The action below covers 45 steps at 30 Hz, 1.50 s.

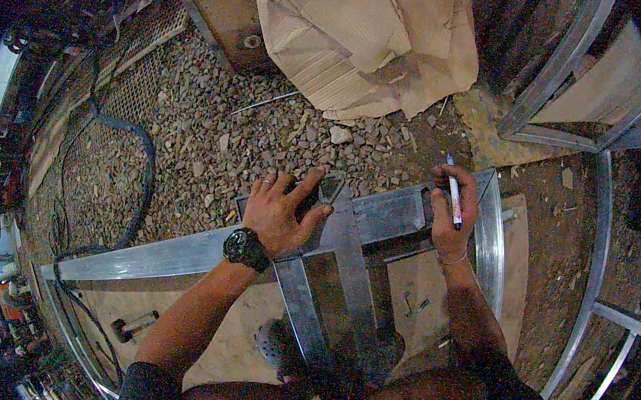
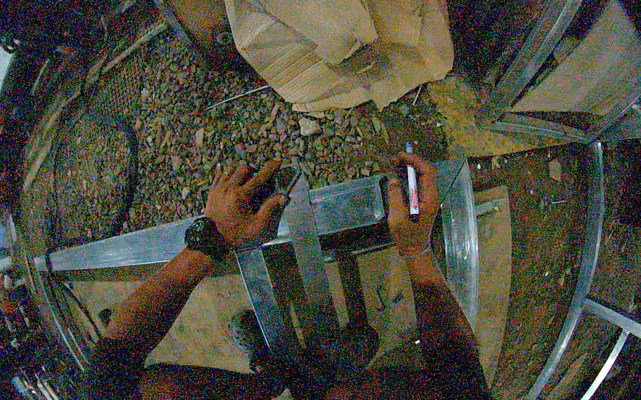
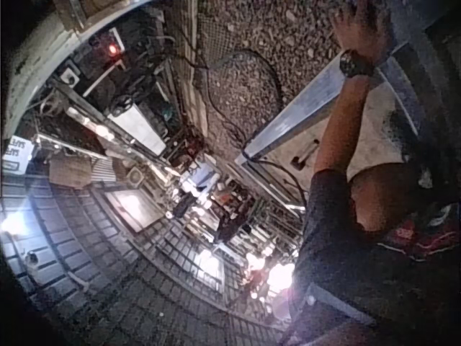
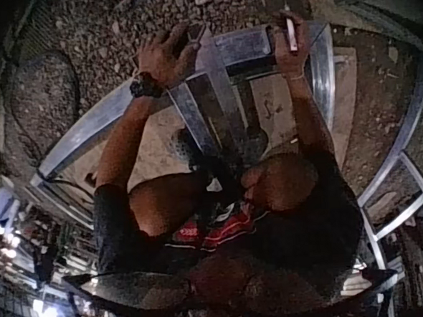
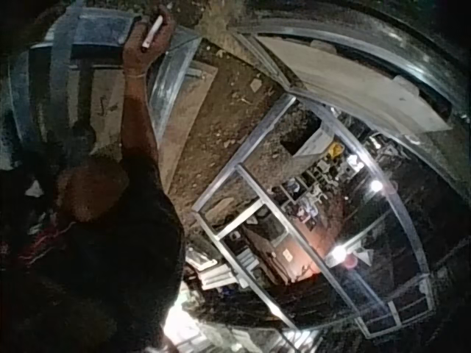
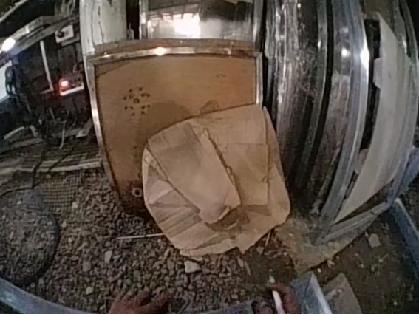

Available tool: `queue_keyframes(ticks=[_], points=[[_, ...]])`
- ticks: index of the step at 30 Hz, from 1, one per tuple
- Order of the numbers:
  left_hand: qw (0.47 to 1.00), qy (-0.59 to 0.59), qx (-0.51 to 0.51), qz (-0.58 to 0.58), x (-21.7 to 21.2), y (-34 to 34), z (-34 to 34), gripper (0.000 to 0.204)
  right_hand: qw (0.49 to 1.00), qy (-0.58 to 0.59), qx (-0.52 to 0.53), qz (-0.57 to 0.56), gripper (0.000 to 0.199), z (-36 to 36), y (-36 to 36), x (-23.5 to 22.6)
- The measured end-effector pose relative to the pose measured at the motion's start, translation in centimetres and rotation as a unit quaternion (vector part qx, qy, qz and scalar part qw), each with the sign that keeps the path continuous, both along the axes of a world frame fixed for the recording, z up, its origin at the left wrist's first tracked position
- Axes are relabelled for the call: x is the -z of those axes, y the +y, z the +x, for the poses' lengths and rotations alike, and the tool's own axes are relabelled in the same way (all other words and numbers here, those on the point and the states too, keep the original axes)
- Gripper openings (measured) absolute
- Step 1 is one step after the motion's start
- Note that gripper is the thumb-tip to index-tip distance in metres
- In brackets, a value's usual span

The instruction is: The person sits on the ground and uses a square ruler and marker to measure and mark multiple points on a metal frame. They repeatedly reposition the square and make marks along the frame's edges.

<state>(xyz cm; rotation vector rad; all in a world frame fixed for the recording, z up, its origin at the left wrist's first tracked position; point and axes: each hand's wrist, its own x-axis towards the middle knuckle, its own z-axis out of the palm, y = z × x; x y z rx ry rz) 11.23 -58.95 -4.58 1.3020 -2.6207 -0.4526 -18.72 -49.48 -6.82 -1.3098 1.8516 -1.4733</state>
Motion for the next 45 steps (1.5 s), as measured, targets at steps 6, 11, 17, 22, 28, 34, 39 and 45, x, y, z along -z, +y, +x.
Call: queue_keyframes(ticks=[6, 11, 17, 22, 28, 34, 39, 45], points=[[1.000, 0.005, 0.005, -0.004, 0.0, -0.6, -0.4, 0.064, 1.000, -0.018, -0.002, 0.020, 0.042, -0.3, -0.4, -0.5], [1.000, 0.004, 0.006, 0.009, 0.4, -0.7, -0.3, 0.063, 0.994, -0.052, -0.066, 0.071, 0.044, -1.9, 0.0, -1.7], [0.999, 0.013, -0.003, 0.032, 0.0, -0.6, -0.4, 0.063, 0.972, 0.104, -0.186, 0.096, 0.041, -2.6, 0.0, -3.0], [0.997, 0.008, -0.007, 0.074, -0.2, -0.8, -0.4, 0.065, 0.967, 0.166, -0.188, 0.039, 0.036, -2.1, -0.4, -2.4], [1.000, 0.019, 0.007, -0.007, 0.4, -0.8, 0.0, 0.063, 0.963, 0.186, -0.198, 0.005, 0.031, 1.0, -0.4, -2.1], [1.000, 0.011, 0.004, -0.002, -0.1, -0.7, -0.3, 0.062, 0.956, 0.220, -0.195, -0.014, 0.036, 2.2, -0.3, -1.6], [1.000, 0.013, 0.001, 0.006, 0.2, -0.6, -0.4, 0.062, 0.950, 0.229, -0.212, -0.023, 0.037, 2.3, -0.4, -0.4], [0.999, 0.003, -0.004, 0.033, 0.3, -0.7, -0.4, 0.063, 0.941, 0.250, -0.228, -0.025, 0.037, 2.6, -0.5, 0.0]])
